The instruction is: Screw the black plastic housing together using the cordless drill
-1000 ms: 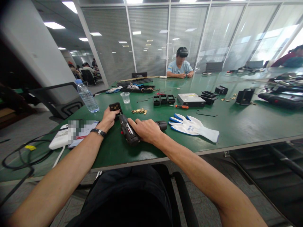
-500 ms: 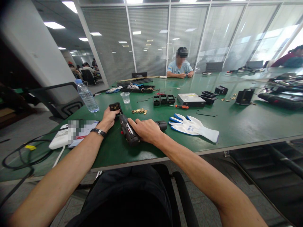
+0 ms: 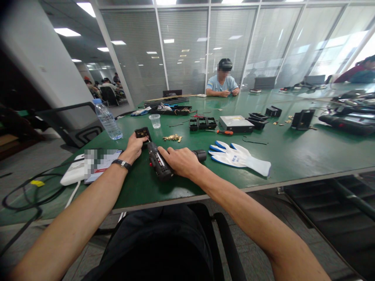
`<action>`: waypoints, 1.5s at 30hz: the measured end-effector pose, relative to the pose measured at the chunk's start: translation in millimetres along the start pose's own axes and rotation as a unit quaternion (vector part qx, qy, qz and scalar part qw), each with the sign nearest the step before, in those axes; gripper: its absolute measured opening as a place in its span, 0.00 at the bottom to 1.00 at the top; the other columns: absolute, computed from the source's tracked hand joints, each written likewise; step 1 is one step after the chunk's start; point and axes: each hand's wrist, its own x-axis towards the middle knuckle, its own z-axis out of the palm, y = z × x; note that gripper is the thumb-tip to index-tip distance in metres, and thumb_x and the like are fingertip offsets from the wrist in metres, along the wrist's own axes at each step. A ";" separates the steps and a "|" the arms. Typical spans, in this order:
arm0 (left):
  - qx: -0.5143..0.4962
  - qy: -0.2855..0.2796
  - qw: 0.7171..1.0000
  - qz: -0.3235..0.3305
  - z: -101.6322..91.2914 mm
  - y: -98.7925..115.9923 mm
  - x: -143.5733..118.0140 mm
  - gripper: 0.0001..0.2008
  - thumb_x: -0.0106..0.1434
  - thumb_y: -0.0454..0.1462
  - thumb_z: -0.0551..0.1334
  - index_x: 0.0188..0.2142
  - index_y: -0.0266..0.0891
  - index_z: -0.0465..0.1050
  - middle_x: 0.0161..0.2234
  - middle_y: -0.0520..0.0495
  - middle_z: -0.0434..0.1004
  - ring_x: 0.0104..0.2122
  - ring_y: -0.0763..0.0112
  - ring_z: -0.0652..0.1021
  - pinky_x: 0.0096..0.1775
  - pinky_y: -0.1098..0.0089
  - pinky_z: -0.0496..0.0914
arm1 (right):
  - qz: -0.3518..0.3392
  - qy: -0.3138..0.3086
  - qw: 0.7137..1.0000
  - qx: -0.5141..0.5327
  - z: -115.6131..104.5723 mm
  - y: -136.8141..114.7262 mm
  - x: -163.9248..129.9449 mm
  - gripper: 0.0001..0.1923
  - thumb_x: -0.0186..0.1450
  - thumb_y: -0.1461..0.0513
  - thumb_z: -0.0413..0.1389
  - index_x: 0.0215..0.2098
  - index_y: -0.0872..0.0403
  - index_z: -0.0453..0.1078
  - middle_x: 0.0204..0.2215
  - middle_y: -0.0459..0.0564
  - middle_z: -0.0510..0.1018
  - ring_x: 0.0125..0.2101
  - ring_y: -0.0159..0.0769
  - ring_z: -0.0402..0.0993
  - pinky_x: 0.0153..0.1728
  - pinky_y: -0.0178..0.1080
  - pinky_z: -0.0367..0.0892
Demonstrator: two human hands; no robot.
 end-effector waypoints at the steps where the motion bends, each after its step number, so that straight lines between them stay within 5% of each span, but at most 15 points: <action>1: -0.001 0.000 1.000 0.000 -0.1 -0.7 0.4 0.18 0.43 0.30 0.65 0.37 0.39 0.72 0.34 0.49 0.76 0.33 0.70 0.75 0.40 0.67 0.69 | 0.000 0.002 1.000 0.000 0.2 0.1 -0.1 0.34 0.66 0.60 0.49 0.66 0.51 0.38 0.46 0.57 0.73 0.36 0.45 0.76 0.32 0.41 0.66; 45: 0.001 -0.005 1.000 0.006 -1.1 -4.8 3.3 0.19 0.43 0.31 0.65 0.38 0.38 0.72 0.34 0.49 0.77 0.34 0.69 0.76 0.39 0.67 0.70 | -0.005 0.027 1.000 0.002 4.9 1.3 0.5 0.37 0.63 0.61 0.51 0.66 0.51 0.38 0.44 0.55 0.73 0.35 0.46 0.76 0.30 0.41 0.66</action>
